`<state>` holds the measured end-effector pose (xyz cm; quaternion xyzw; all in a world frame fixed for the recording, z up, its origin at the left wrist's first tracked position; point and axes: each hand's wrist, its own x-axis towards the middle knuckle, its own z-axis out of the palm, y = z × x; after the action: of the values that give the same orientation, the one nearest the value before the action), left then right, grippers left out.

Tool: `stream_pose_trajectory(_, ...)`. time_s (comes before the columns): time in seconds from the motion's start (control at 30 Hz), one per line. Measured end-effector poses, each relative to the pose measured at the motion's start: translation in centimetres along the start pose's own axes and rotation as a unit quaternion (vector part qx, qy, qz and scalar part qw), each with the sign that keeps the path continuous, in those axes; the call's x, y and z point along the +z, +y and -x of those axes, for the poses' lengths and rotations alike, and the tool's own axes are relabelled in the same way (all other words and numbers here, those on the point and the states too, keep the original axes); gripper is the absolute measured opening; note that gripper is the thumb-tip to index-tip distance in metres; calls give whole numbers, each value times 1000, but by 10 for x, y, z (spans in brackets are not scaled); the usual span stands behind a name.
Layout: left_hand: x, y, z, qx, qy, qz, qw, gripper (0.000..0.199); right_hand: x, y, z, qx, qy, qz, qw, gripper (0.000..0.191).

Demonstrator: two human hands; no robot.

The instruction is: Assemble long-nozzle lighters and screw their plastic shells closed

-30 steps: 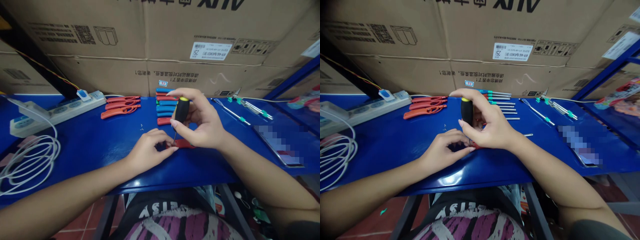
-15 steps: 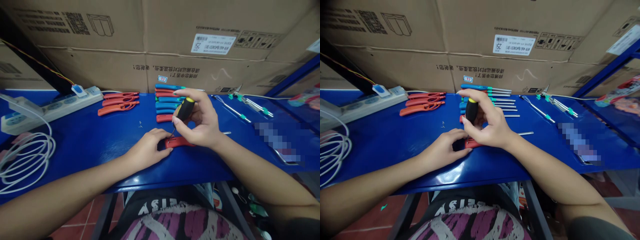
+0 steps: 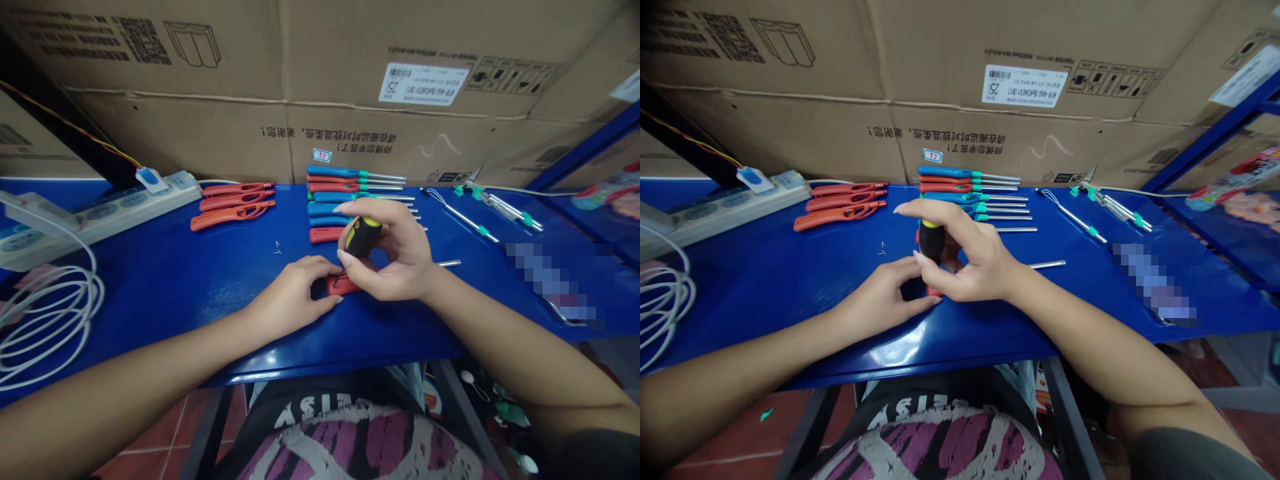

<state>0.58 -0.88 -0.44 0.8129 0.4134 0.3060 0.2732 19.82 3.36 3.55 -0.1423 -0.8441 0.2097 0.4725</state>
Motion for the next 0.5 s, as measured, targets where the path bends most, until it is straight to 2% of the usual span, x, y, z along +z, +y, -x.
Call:
stream_pose_trajectory(0.23, 0, 0, 0, 8, 2, -7, 1000, 12, -4, 1, 0, 3, -34, 26, 999, 56)
stream_pose_trajectory(0.4, 0, 2, 0, -5, 5, -24, 1000, 19, -19, -4, -10, 56, -146, -10, 988, 68)
stream_pose_trajectory(0.5, 0, 1, 1, -6, 10, -37, 999, 24, -24, -6, -12, 64, -178, -22, 982, 74)
